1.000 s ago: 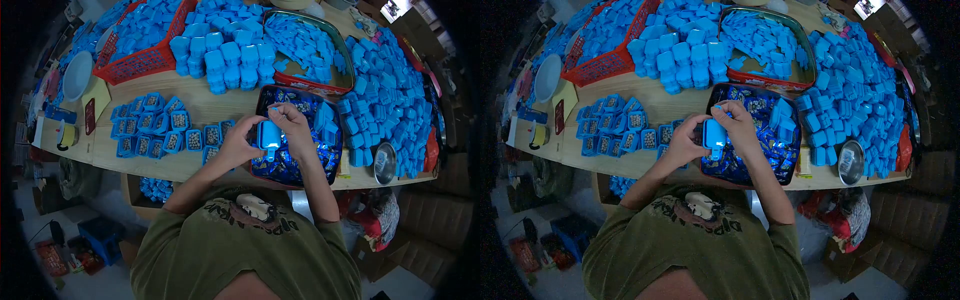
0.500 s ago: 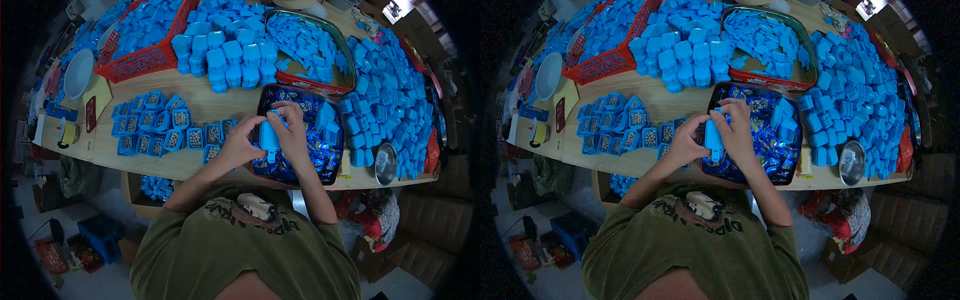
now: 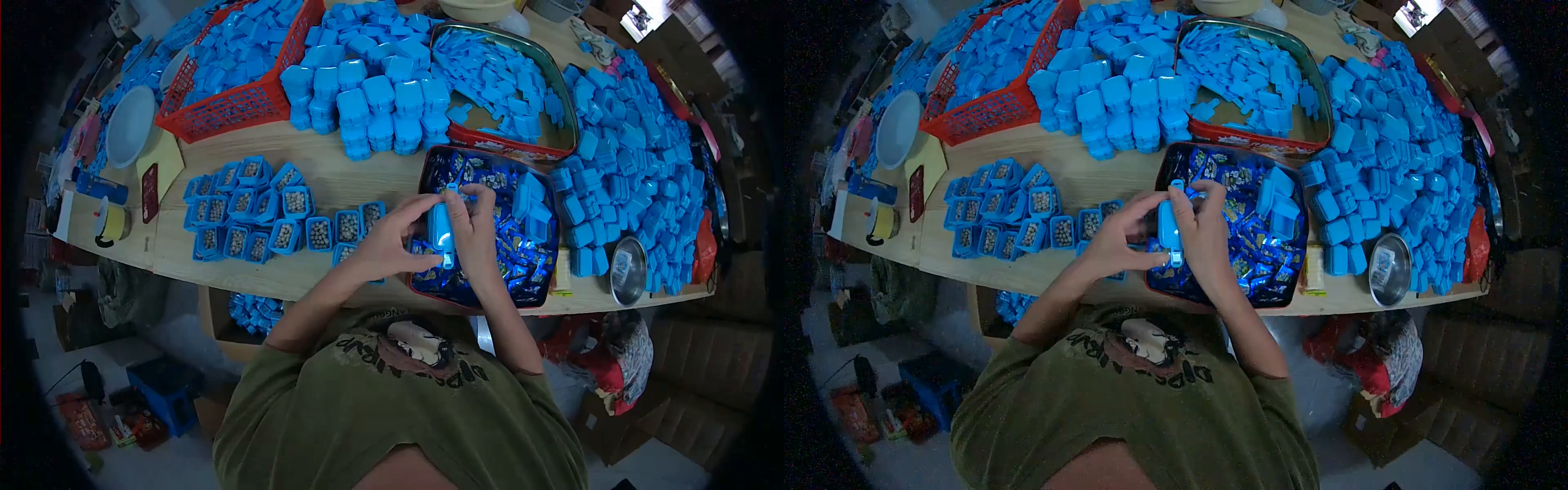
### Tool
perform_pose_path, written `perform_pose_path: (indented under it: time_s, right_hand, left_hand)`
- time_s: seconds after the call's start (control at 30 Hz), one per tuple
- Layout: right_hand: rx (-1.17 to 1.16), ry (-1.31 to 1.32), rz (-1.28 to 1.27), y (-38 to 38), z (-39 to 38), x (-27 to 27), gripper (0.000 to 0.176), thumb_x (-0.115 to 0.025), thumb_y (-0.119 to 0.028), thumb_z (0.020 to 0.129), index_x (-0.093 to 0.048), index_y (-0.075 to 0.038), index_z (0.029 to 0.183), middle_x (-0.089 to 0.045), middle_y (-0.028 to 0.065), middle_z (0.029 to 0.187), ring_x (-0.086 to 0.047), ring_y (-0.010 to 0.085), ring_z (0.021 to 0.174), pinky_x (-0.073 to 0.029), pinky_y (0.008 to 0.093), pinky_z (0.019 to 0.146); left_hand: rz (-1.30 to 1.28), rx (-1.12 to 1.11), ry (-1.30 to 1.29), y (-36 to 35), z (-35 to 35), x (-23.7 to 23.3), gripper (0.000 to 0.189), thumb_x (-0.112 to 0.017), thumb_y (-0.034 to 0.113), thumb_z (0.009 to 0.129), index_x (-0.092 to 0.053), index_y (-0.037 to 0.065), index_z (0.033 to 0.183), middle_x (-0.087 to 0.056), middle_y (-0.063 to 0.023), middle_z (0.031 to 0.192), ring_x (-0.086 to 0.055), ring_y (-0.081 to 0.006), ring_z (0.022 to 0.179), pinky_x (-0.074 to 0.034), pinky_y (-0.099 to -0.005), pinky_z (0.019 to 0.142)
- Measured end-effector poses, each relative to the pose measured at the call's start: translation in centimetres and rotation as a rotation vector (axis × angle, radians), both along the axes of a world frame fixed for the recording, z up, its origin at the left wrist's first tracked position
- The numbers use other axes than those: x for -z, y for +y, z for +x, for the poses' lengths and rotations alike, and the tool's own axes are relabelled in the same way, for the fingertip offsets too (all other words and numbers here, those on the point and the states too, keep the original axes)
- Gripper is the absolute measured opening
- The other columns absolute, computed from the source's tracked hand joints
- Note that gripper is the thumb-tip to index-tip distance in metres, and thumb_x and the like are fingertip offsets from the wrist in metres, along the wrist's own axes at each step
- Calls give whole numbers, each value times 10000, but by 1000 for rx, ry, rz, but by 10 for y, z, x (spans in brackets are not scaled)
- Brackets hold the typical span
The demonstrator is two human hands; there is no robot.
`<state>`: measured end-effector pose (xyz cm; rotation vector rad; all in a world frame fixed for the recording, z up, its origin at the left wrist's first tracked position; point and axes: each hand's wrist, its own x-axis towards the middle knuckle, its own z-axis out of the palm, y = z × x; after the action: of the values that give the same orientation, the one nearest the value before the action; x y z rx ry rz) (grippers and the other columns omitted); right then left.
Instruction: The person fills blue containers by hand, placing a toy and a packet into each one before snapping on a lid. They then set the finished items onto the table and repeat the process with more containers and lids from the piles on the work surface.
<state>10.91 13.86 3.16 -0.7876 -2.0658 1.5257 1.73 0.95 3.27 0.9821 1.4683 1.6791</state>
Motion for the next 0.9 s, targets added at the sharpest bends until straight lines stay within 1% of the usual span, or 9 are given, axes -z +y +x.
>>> perform_pose_path:
  time_s: [0.03,0.07,0.13,0.23,0.3,0.4,0.5,0.53,0.9]
  right_hand:
    - [0,12,24,2,-1,1,424,-589,-328,900,-381,-21,1105,-565,174,750,-593,286,645,-438,389,554]
    - [-10,29,30,1,-1,1,424,-589,-328,900,-381,-21,1105,-565,174,750,-593,286,645,-438,389,554]
    - [18,-33,108,-6,-1,-1,441,-590,-326,898,-362,-24,1123,-569,182,760,-604,315,666,-448,402,570]
    - [31,-32,154,-9,-1,-1,443,-596,-324,893,-361,-25,1120,-573,199,773,-607,347,673,-453,423,580]
    - [20,0,158,-9,-1,-1,421,-588,-302,899,-362,-29,1126,-557,169,766,-595,294,681,-456,401,603]
    - [-78,148,-125,-4,3,-1,422,-572,-202,911,-331,-51,1221,-518,98,928,-522,158,821,-450,312,678]
    - [-253,185,-322,-6,8,0,511,-595,-148,894,-274,-64,1283,-506,107,1009,-525,159,859,-452,294,695]
    - [-271,161,-296,-6,9,3,583,-618,-105,872,-234,-70,1310,-511,118,1028,-534,162,872,-458,292,712]
    - [-247,317,-204,-14,14,7,577,-629,-26,841,-244,-64,1268,-511,142,1077,-547,189,943,-463,307,770]
  left_hand:
    - [70,124,-343,-2,-2,-3,657,-732,76,730,-429,14,1310,-523,-92,1224,-499,-182,1126,-422,-308,933]
    - [76,116,-325,0,-3,-3,657,-732,76,730,-429,14,1310,-523,-92,1224,-499,-182,1126,-422,-308,933]
    - [47,-27,-545,7,-1,7,564,-684,105,821,-422,-2,1309,-512,-71,1225,-484,-150,1125,-408,-303,944]
    - [-17,-94,-460,9,6,14,502,-665,111,845,-452,8,1289,-566,-49,1115,-538,-109,996,-457,-258,822]
    - [79,-110,-442,9,9,12,507,-669,124,849,-455,7,1293,-589,-34,1049,-550,-93,934,-466,-242,783]
    - [176,-137,-435,10,2,17,520,-683,121,837,-463,6,1293,-592,-30,1042,-551,-90,933,-465,-244,784]
    - [166,-201,-486,9,-7,15,517,-686,106,830,-469,6,1289,-591,-30,1054,-549,-88,942,-463,-244,789]
    - [159,-208,-500,9,-7,18,513,-687,106,828,-476,7,1285,-595,-28,1047,-550,-88,946,-459,-247,798]
    - [17,-96,-612,8,-6,20,484,-736,236,789,-568,4,1179,-620,-25,997,-564,-105,940,-444,-265,826]
